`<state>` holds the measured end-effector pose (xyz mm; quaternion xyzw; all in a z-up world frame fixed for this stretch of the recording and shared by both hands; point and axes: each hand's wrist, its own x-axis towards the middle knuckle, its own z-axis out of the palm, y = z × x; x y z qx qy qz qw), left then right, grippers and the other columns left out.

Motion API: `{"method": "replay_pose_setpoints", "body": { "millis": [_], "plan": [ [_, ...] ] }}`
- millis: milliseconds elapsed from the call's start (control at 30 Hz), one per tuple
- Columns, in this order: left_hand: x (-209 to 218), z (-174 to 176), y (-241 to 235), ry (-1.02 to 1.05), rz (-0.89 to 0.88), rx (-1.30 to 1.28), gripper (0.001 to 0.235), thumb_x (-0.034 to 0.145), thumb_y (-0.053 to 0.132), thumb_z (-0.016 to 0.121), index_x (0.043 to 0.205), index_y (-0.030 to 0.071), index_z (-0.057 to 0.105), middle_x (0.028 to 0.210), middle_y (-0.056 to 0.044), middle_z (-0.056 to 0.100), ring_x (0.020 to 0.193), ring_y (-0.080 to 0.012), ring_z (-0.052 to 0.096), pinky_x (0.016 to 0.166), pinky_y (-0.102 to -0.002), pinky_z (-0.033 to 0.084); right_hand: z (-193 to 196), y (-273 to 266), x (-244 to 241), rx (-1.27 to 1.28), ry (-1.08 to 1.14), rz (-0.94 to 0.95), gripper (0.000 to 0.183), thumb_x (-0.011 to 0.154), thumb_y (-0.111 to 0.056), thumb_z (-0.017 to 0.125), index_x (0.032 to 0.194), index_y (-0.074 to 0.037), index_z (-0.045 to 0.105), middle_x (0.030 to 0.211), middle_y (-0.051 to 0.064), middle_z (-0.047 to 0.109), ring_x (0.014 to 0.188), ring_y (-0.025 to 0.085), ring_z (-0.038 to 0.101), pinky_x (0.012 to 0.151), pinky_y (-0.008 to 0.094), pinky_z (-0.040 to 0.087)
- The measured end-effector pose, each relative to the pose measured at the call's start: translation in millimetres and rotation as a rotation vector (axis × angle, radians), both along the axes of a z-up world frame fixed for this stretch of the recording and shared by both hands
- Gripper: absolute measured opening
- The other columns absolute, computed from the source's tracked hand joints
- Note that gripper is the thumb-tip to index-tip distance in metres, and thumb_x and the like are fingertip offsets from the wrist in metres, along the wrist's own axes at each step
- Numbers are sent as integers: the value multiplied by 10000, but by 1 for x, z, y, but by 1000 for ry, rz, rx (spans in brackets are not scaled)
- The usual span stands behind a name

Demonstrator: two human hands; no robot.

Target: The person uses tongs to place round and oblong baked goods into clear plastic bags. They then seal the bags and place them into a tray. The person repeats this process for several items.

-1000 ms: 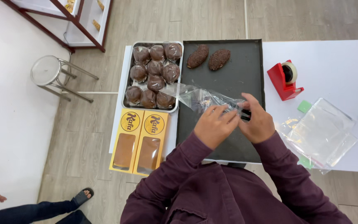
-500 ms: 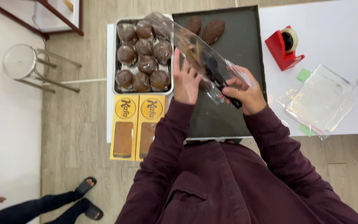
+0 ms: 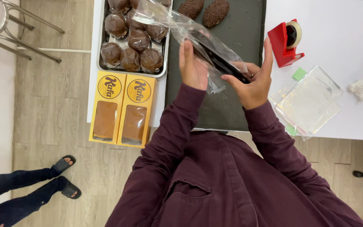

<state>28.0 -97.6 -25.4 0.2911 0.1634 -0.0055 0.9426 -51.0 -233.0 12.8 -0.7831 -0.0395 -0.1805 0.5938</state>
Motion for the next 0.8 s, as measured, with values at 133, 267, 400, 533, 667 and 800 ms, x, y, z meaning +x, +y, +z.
{"method": "replay_pose_setpoints", "body": {
  "millis": [133,267,400,533,667,800],
  "plan": [
    [16,23,4,-88,195,62,885,740,447,790,1440,99,374,1327,-188,592,1091,-272,606,848,-446,533,14,-3,3,-27,-30,-45,863,830,4,936,1369,-113,273,1066,224,747,979,273,750,919,318,605],
    [13,8,-26,-215,464,259,781,890,274,747,1526,89,334,1334,-171,604,1284,-230,559,1103,-380,443,10,-7,14,-80,-41,-82,377,823,-53,925,1047,-41,622,1056,136,726,978,209,712,872,296,591],
    [-14,18,-35,-166,350,377,907,819,394,757,1527,70,292,1609,-200,344,1484,-302,373,1200,-425,371,2,-19,27,-122,111,55,587,814,-150,918,1317,-51,631,1121,108,702,932,159,646,852,268,580],
    [-19,-12,-30,-421,-18,181,922,881,486,802,1557,89,315,1282,-165,662,1067,-328,705,957,-473,606,11,-25,32,-159,66,222,432,845,-196,878,1224,-78,709,1189,110,702,1054,180,630,864,268,528],
    [-13,-42,-21,-605,-222,83,1149,771,590,872,1589,41,282,1474,-189,568,1426,-347,521,1214,-510,449,18,-26,33,-213,13,290,506,864,-282,838,1279,-42,676,1198,134,681,1066,221,635,941,333,557],
    [-4,-23,2,-518,-36,-75,1146,771,491,907,1626,99,252,1621,-205,388,1509,-369,411,1270,-521,344,20,-19,25,-329,207,291,518,841,-389,820,1292,-175,684,1204,61,676,1118,210,608,986,370,492]
  ]
}}
